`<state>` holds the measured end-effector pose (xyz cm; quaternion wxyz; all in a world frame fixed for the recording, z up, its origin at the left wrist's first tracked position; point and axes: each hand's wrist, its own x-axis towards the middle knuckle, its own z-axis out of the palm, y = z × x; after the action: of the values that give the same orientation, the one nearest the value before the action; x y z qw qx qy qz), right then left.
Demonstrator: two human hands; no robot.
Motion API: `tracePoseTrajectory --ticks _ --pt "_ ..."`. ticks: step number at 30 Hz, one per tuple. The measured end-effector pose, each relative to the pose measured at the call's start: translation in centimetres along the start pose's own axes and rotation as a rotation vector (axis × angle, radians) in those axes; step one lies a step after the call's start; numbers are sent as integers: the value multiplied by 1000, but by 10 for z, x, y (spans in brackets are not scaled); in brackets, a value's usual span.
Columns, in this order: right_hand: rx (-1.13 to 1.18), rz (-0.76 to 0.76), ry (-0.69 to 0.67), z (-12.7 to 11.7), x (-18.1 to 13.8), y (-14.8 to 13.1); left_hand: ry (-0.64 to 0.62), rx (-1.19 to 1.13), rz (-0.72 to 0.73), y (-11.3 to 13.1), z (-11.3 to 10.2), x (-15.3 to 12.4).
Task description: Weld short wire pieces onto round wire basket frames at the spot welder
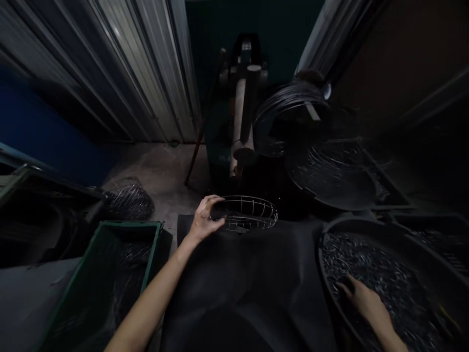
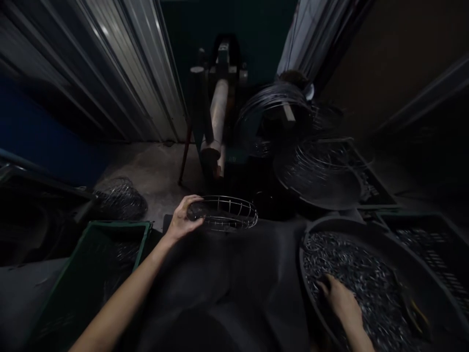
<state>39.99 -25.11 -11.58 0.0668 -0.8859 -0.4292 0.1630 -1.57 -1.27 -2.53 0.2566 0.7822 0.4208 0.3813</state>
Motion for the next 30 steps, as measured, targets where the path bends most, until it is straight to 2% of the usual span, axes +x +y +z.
tracePoseTrajectory --ticks 3,6,8,10,12,14,19,22,24,26,30 --pt "45 91 18 -6 0 13 -31 40 2 7 0 2" --pt "68 194 146 -21 -4 13 -13 47 3 9 -3 5" --pt "96 222 246 -34 -8 -2 3 46 17 10 -5 7" --pt "176 171 314 -47 -14 -28 11 56 21 12 -5 10" --pt "299 64 329 -58 -18 -63 15 75 3 15 -4 13" --pt "440 -76 280 -66 -23 -101 11 89 -17 18 -2 15" --pt "668 -415 5 -82 -34 -189 -81 149 -25 28 3 19" --pt "686 -642 -200 -88 -32 -234 -141 219 -13 35 5 22" --pt "652 -748 -273 -87 -25 -259 -176 244 11 40 6 24" --pt "559 -822 -194 -82 -16 -278 -201 252 36 44 6 25" --pt "144 -1030 150 -67 -1 -293 -215 234 58 47 4 25"
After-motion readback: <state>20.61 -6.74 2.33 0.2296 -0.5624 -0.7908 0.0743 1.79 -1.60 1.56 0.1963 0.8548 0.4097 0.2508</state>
